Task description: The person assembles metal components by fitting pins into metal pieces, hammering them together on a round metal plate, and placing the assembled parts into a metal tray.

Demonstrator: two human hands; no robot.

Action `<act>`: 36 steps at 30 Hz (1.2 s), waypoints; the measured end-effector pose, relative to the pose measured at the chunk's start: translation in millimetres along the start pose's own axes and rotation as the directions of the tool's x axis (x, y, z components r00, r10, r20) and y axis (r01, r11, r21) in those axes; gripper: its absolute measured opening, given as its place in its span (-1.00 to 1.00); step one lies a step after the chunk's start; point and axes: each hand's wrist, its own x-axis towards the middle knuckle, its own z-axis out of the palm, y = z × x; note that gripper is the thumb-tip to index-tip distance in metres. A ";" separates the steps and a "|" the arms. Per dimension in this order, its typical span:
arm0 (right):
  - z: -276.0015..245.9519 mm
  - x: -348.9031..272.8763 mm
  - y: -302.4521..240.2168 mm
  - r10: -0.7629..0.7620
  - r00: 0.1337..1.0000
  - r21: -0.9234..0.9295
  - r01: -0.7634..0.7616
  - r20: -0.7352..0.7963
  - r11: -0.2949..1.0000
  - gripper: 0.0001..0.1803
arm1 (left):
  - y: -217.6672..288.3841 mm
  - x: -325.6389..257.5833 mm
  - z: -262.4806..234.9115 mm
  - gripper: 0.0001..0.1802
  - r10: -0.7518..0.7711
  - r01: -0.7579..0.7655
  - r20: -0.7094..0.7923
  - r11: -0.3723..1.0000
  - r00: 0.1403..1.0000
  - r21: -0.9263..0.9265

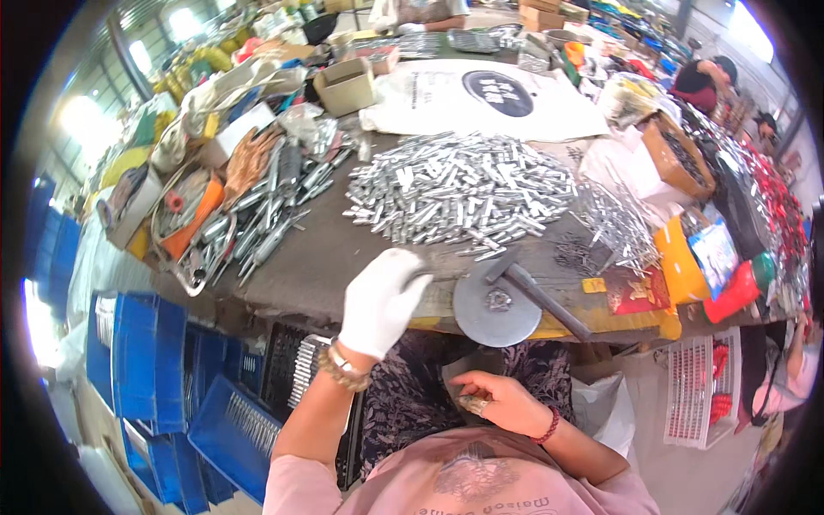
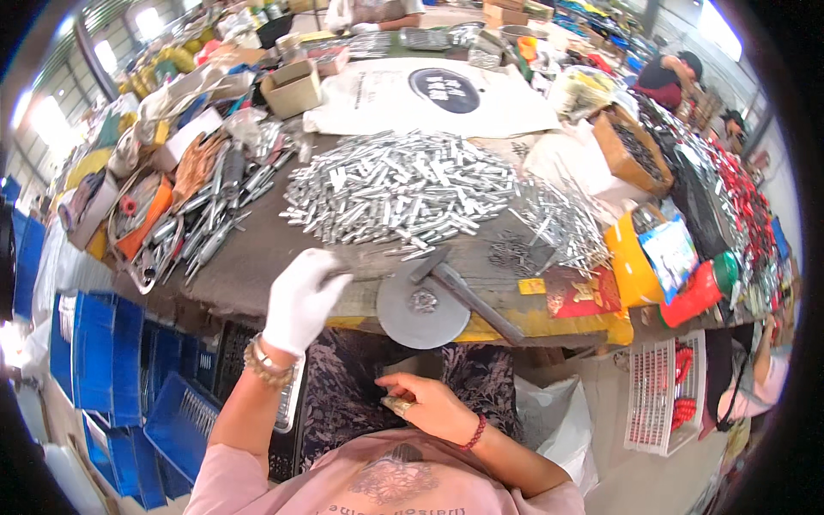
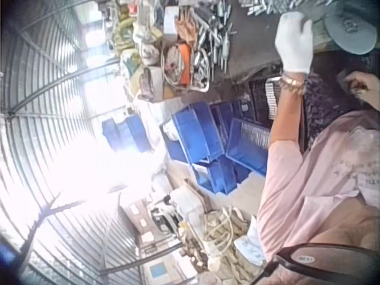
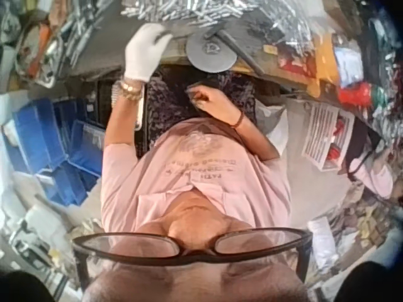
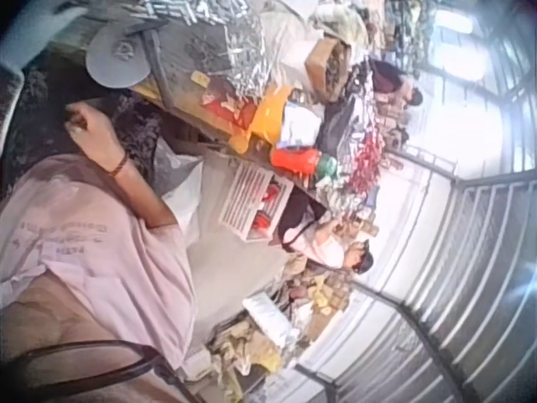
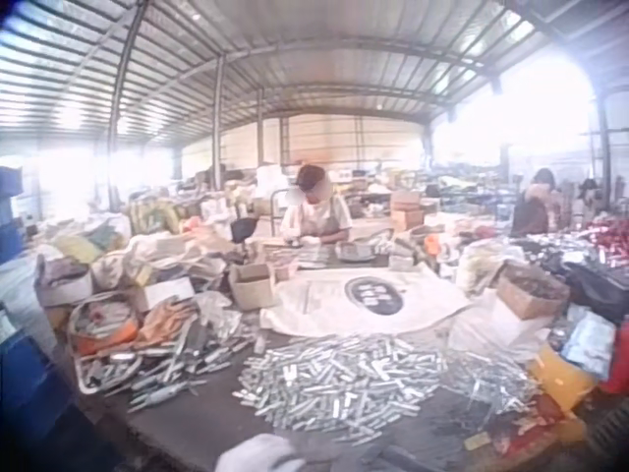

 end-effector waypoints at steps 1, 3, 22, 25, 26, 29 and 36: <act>-2.9 -3.5 -4.7 -0.020 1.000 -0.036 0.020 -0.010 0.999 -0.55 | 1.0 10.6 16.3 -0.84 0.102 -0.103 0.019 0.995 0.995 0.021; -12.9 -12.0 -13.6 -0.064 0.996 -0.040 0.061 -0.063 0.997 -0.56 | 2.8 28.2 38.3 -0.86 0.130 -0.135 0.121 0.990 0.984 0.037; -225.8 -4.2 -24.6 -0.674 0.704 -0.974 -0.189 -0.222 0.123 -0.91 | 28.6 12.5 -3.3 -0.71 -0.109 0.142 0.413 0.989 0.904 -0.051; -229.0 -0.9 -30.4 -0.661 0.737 -0.990 -0.105 -0.139 0.092 -0.92 | 34.4 1.2 -2.5 -0.73 -0.029 0.057 0.443 0.997 0.896 -0.049; -228.7 -3.5 -33.7 -0.647 0.750 -0.990 -0.098 -0.138 0.099 -0.93 | 33.2 0.0 -0.1 -0.73 -0.041 0.067 0.444 0.997 0.895 -0.043; -206.7 -9.0 -47.8 -0.655 0.744 -0.987 -0.031 -0.130 0.160 -0.82 | 29.5 -2.1 4.8 -0.72 0.136 -0.132 0.393 0.991 0.909 -0.038; -105.7 0.5 -65.1 -0.750 0.650 -0.893 0.256 -0.124 0.369 -0.71 | 35.2 -11.6 21.0 -0.84 0.062 -0.050 0.290 0.998 0.955 -0.050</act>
